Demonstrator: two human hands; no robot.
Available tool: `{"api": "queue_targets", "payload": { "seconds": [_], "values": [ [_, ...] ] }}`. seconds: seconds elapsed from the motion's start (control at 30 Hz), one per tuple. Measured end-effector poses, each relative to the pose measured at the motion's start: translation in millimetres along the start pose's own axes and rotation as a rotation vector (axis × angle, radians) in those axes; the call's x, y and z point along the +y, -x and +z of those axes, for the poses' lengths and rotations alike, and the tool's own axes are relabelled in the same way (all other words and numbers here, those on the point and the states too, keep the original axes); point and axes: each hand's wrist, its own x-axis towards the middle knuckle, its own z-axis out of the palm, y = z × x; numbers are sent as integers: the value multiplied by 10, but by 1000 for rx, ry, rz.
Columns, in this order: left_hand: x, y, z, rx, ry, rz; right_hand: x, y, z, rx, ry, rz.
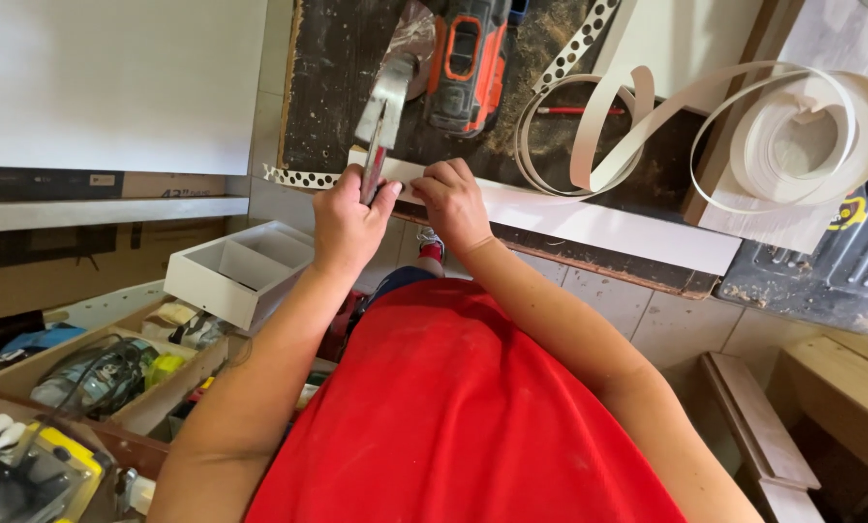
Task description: Attaching a piece of trim to a wooden board using a hammer, punch, and power drill in a workshop environment.
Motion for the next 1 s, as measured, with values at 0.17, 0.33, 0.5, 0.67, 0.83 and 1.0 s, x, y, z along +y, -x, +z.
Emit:
{"api": "queue_targets", "payload": {
  "seconds": [0.17, 0.33, 0.5, 0.67, 0.83, 1.0],
  "values": [
    [-55, -29, -75, -8, 17, -97, -30, -48, 9, -30, -4, -4],
    [-119, -25, -105, 2, 23, -118, -19, -74, 71, -43, -5, -6],
    [-153, -56, -134, -5, 40, -124, -13, -89, 84, -48, -24, -9],
    [-184, -45, -130, -22, 57, -110, -32, -101, 76, -53, -16, 11],
    [-160, -57, -122, -45, 53, -103, -64, -134, 39, -56, -39, 7],
    [-123, -84, -95, -51, 64, -96, -177, -192, 72, -63, -67, -29]
  ]
}}
